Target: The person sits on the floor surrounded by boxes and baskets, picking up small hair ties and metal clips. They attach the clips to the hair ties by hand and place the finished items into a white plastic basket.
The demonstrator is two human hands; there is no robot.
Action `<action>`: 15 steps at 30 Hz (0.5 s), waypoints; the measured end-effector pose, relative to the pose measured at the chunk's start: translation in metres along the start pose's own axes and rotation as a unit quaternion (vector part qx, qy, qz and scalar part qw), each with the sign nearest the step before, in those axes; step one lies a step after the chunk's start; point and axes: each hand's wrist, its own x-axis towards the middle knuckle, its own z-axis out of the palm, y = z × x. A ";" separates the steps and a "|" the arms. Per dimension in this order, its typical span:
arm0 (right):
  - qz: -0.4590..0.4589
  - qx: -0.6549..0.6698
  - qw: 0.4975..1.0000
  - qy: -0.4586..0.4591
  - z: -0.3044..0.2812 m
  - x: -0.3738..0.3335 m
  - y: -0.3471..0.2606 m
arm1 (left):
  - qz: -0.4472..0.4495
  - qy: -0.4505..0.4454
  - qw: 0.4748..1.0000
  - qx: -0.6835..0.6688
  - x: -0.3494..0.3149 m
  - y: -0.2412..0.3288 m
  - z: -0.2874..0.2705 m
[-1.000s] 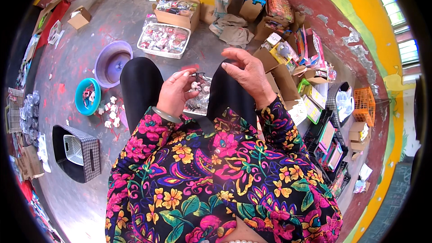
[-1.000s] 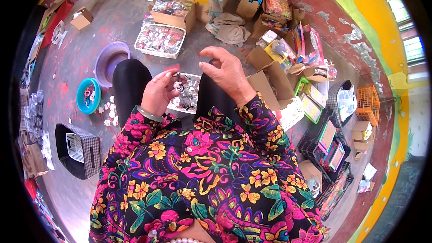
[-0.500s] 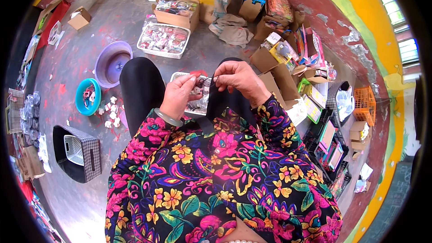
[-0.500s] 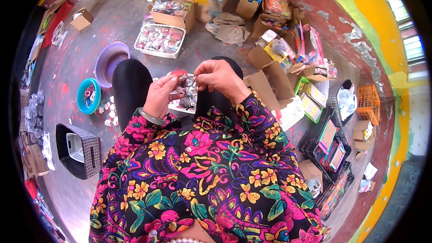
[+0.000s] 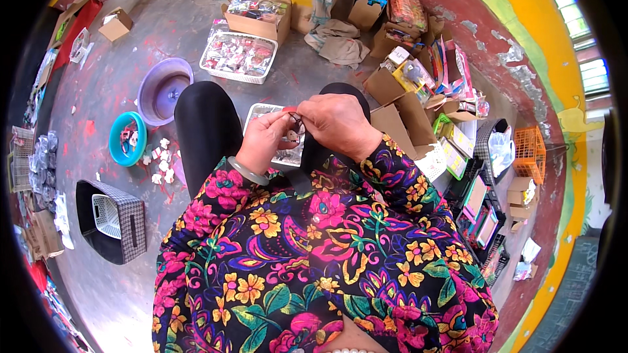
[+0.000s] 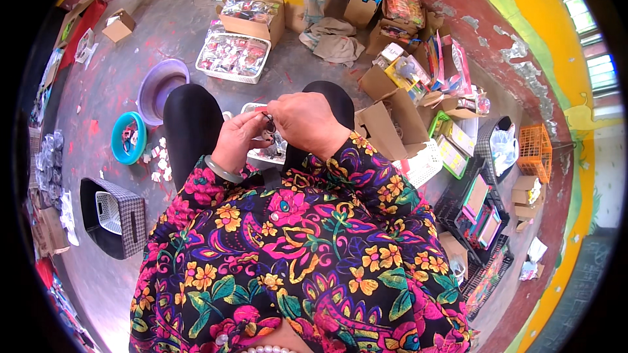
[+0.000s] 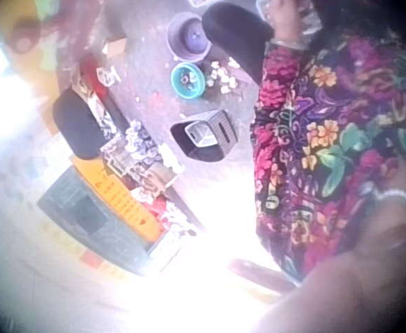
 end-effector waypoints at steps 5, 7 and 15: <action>0.031 0.022 0.979 -0.201 -0.012 0.005 0.002 | 0.003 -0.015 0.999 0.028 0.001 -0.003 0.002; 0.002 0.066 0.963 -0.263 -0.015 0.006 0.005 | 0.020 -0.031 0.999 0.038 -0.001 -0.004 0.004; 0.200 0.290 0.933 -0.077 -0.035 0.006 0.013 | -0.009 0.020 0.997 -0.069 -0.001 0.008 0.001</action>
